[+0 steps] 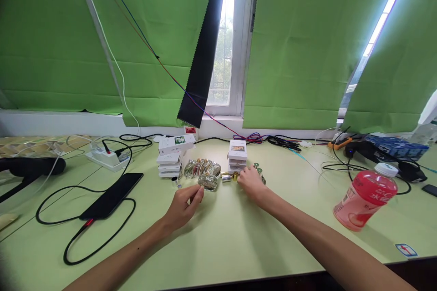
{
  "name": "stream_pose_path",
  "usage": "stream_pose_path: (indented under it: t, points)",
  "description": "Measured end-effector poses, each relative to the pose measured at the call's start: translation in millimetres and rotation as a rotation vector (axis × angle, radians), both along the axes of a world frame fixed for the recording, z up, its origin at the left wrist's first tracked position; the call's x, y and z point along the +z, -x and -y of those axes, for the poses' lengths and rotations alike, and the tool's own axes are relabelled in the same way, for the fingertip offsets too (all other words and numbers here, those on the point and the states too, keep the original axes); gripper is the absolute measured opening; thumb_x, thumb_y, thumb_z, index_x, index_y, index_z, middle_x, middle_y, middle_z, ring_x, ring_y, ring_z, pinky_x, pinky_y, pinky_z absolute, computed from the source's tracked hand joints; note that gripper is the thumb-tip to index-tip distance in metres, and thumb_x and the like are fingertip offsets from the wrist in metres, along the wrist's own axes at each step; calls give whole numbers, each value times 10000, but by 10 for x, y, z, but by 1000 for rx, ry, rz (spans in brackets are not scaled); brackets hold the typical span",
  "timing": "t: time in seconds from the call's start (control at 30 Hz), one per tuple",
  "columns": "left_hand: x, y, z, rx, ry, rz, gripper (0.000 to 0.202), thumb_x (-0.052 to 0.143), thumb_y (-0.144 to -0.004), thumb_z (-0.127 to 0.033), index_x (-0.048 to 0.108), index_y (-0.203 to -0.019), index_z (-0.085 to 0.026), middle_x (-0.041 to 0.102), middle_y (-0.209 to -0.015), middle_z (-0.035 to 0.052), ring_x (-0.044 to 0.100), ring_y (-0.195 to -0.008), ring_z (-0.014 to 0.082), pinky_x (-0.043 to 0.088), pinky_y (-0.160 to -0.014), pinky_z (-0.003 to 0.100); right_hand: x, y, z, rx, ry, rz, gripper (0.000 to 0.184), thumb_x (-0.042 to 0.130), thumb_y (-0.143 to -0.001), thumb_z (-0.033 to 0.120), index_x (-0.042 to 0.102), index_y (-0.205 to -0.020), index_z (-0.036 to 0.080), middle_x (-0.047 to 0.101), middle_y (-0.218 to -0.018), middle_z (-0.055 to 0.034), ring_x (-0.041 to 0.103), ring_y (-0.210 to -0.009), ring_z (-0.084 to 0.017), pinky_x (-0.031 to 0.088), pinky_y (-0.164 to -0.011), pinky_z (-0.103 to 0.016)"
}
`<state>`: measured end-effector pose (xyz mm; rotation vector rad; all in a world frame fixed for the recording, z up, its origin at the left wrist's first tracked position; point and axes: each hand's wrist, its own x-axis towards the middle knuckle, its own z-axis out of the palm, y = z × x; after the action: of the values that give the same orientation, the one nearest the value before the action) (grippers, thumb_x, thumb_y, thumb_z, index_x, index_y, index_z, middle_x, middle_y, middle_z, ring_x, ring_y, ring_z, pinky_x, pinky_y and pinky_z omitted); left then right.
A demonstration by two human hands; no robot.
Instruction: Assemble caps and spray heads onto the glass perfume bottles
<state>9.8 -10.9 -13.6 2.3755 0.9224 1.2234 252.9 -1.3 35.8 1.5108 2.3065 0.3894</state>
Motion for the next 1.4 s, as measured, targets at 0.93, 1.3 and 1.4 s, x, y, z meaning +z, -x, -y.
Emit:
stream_pose_path:
  t: [0.93, 1.3, 1.4]
  points:
    - [-60, -12, -31, -20, 38, -31, 392, 367, -1023, -322, 289, -653, -219, 325, -573, -58, 300, -517, 109, 261, -533, 273, -387, 178, 202, 192, -409, -107, 359, 582, -808, 43, 636, -1159, 92, 609, -1236, -221, 509, -1227, -342, 372, -1095, -493]
    - [-51, 82, -196, 177, 44, 94, 111, 509, -967, -314, 538, -960, -207, 572, -791, -28, 476, -512, 87, 386, -508, 224, -396, 572, -228, 343, -744, -754, 181, 453, -952, 47, 584, -1004, 161, 625, -862, -65, 568, -740, -199, 436, -680, -292]
    - [-38, 106, -234, 206, 20, 76, 103, 522, -939, -267, 545, -1020, -208, 598, -957, 9, 513, -533, 79, 439, -538, 238, -556, 581, -273, 413, -834, -880, 170, 419, -1006, 102, 574, -1034, 164, 617, -824, -52, 565, -722, -194, 439, -669, -295]
